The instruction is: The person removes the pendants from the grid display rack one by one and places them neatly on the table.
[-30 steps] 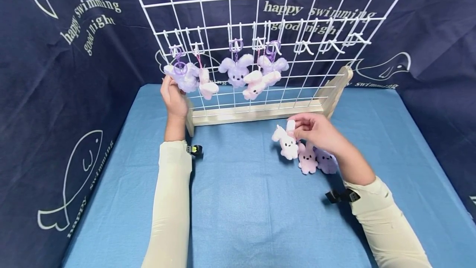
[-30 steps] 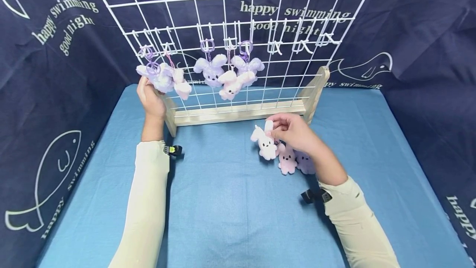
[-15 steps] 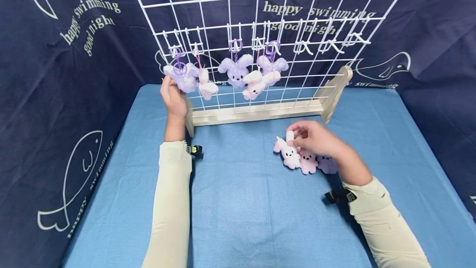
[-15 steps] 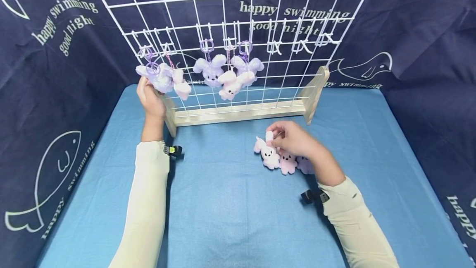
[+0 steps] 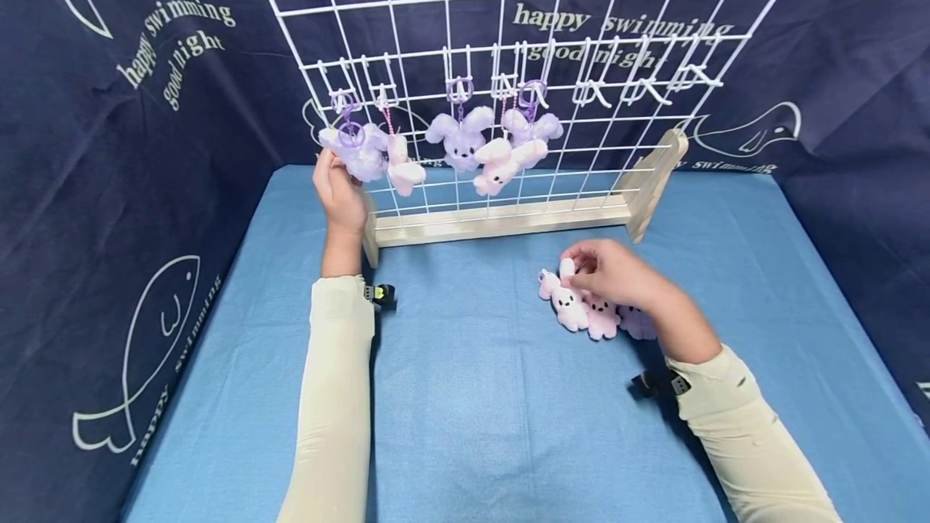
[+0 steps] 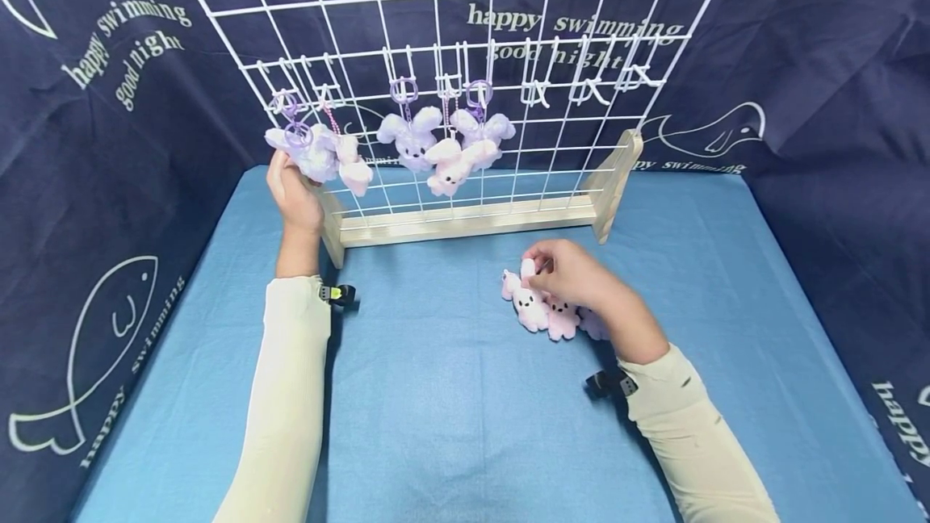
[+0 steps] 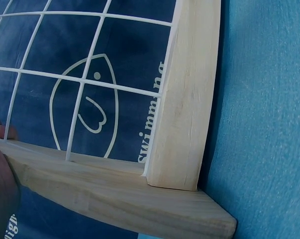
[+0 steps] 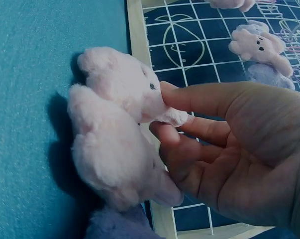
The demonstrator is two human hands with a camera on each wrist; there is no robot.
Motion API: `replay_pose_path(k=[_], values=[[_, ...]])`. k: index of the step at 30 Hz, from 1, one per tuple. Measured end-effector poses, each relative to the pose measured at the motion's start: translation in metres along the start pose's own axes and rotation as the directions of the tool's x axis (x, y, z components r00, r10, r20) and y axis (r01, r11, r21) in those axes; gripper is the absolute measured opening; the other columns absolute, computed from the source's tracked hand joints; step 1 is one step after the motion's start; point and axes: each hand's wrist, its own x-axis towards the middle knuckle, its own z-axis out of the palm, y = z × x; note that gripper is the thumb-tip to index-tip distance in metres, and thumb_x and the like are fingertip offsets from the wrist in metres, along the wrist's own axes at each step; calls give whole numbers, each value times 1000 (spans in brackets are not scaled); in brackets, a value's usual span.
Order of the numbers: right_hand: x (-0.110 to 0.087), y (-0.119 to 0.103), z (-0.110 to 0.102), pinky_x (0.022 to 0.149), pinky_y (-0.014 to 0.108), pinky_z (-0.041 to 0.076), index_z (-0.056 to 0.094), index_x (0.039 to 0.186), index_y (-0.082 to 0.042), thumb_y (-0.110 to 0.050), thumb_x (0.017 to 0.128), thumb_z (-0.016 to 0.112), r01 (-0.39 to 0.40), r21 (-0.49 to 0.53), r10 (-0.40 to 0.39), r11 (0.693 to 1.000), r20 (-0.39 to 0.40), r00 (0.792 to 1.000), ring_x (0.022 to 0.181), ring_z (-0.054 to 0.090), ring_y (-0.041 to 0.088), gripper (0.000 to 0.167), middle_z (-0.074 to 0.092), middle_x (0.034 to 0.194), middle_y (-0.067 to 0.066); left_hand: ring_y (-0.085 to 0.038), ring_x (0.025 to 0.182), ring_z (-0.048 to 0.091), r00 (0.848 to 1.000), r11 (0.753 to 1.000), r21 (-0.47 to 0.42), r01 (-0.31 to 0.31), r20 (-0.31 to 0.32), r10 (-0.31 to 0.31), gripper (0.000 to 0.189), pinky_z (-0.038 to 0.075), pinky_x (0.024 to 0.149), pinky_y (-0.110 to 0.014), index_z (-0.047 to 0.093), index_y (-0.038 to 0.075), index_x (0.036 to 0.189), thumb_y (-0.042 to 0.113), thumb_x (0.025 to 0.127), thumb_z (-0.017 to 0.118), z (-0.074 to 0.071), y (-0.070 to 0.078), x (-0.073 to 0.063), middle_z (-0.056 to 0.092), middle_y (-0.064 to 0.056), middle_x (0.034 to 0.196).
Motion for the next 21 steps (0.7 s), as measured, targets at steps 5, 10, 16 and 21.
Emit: replay_pose_path(k=[5,10,16,21], values=[[0,-1,0,54,26,46,69,123,-1,-13,92,78,3,-69,-8,998,-63,998,66,53,12,35,66,94,13,-3,55,40,1000,1000,7,-14,10,14,42,35,52,-18,51,27,78,5,107,32,0,0,1,46,14,70],[2,-4,10,54,26,45,71,118,-6,-22,96,76,46,-26,-51,999,-243,969,66,51,12,27,61,101,12,-4,56,41,1000,1000,11,-12,2,12,42,35,52,-19,51,26,77,5,107,32,0,-2,1,47,12,72],[14,-19,33,59,16,43,72,104,-5,-5,96,69,245,242,-77,939,-547,833,72,55,6,9,62,83,-4,-3,58,43,1000,1000,30,-9,-10,9,40,37,54,-20,51,24,75,6,106,33,0,-3,1,47,9,73],[23,-41,32,78,20,56,60,126,-7,2,104,49,293,830,60,475,-363,930,97,68,11,26,71,114,-2,-4,57,42,1000,1000,24,-12,-12,12,43,36,54,-19,52,24,76,3,107,32,-1,-1,1,48,8,73]])
